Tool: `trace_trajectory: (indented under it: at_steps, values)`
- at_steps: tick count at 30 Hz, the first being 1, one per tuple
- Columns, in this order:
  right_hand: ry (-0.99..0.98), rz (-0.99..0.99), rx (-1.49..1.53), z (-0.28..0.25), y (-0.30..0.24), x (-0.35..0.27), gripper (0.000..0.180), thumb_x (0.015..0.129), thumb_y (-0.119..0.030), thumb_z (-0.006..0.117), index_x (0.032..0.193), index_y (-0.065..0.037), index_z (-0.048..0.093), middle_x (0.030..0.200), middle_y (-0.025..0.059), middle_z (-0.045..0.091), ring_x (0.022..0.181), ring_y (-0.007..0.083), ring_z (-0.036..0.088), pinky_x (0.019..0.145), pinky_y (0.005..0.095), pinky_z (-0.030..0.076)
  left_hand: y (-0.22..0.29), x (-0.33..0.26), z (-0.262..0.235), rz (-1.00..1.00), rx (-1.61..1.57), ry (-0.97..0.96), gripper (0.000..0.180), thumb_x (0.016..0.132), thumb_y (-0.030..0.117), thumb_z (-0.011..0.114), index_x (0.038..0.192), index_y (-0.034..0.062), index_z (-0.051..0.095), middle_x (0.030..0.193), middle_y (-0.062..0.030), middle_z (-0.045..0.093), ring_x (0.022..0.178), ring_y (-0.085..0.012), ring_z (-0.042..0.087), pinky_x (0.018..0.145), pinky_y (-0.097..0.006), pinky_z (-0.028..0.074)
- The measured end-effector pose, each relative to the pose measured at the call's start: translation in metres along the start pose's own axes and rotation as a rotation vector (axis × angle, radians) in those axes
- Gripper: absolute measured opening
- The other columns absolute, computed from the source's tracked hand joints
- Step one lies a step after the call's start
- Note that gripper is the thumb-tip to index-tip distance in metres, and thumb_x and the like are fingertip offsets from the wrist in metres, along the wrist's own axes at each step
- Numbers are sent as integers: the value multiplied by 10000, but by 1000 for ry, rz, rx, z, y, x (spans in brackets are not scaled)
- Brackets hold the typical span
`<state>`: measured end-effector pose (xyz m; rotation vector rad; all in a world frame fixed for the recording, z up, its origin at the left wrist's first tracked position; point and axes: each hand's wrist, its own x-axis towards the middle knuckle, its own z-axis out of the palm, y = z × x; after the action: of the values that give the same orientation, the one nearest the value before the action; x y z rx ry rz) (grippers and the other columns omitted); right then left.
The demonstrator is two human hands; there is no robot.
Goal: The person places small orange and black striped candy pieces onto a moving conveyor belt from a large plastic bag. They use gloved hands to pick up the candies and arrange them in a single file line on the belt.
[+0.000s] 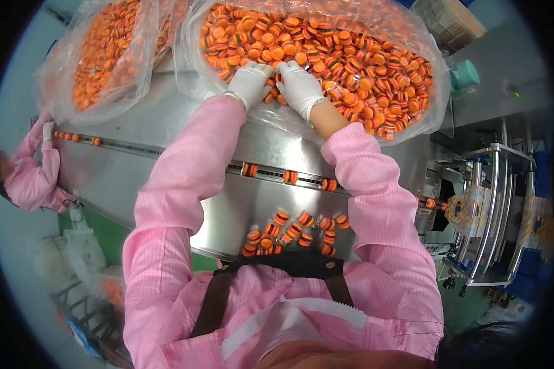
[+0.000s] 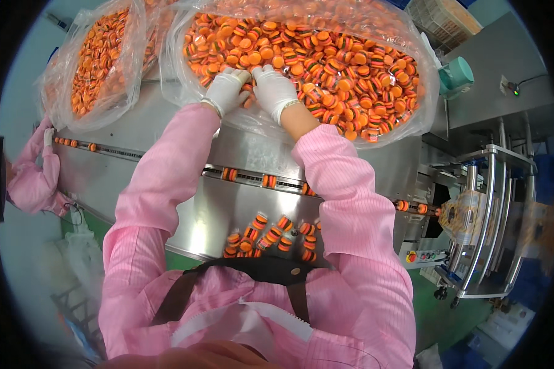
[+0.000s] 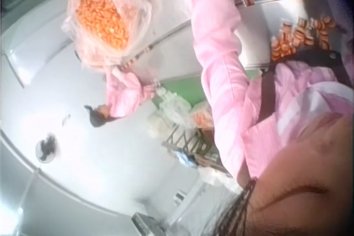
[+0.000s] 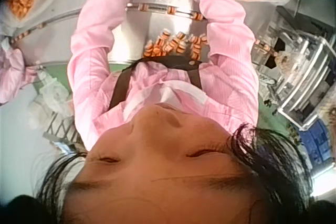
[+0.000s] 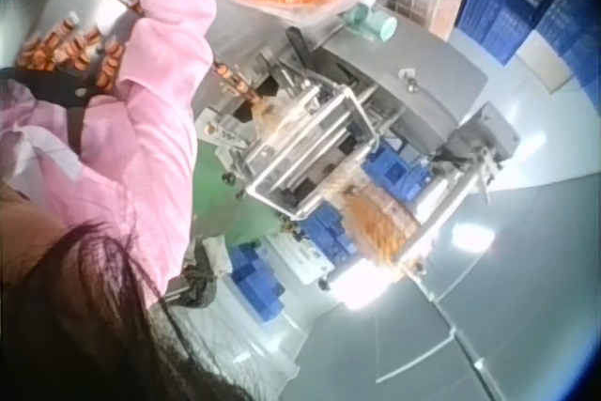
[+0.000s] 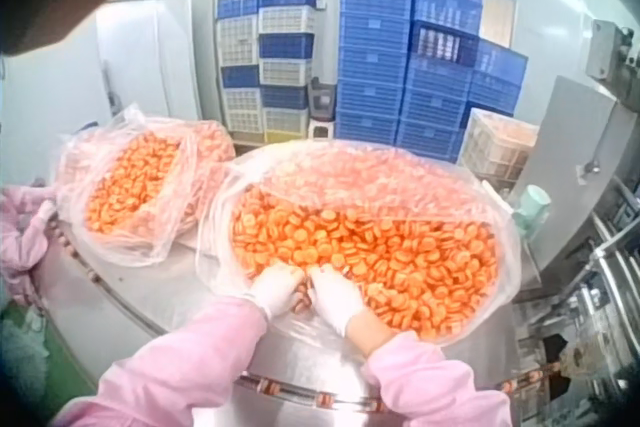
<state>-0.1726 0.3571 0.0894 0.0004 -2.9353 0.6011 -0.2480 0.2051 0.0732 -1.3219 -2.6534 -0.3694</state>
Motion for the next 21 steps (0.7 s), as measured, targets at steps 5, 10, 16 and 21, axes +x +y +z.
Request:
trace_trajectory:
  at_steps: [5,10,16,21]
  values:
    - [137,32,456,-7,-5,-29,276,825,-200,667,1017,-42,548,955,141,577,832,264,598,755,380,488,-6,-20,-13,60,-126,101,288,749,111,687,1018,48,607,952,-139,633,914,-325,597,821,-401,490]
    - [48,135,991,4,-4,-90,271,812,-205,710,962,-39,557,828,40,581,741,126,548,703,278,467,-13,-94,-68,-4,-556,183,186,778,-38,616,946,20,559,947,-113,633,816,-296,663,709,-328,520]
    - [-282,119,875,8,-33,-135,303,796,-255,712,965,-31,596,797,61,640,706,132,589,656,287,483,-24,-196,-91,-109,-296,-120,182,776,-43,615,929,32,552,971,-138,622,918,-348,633,767,-384,519]
    - [-395,-13,649,21,-60,-141,275,820,-252,661,984,-43,588,756,115,625,716,233,626,676,341,494,-27,-228,-62,-60,-174,-313,273,759,-47,576,1016,37,610,1079,-168,600,978,-359,608,863,-396,503]
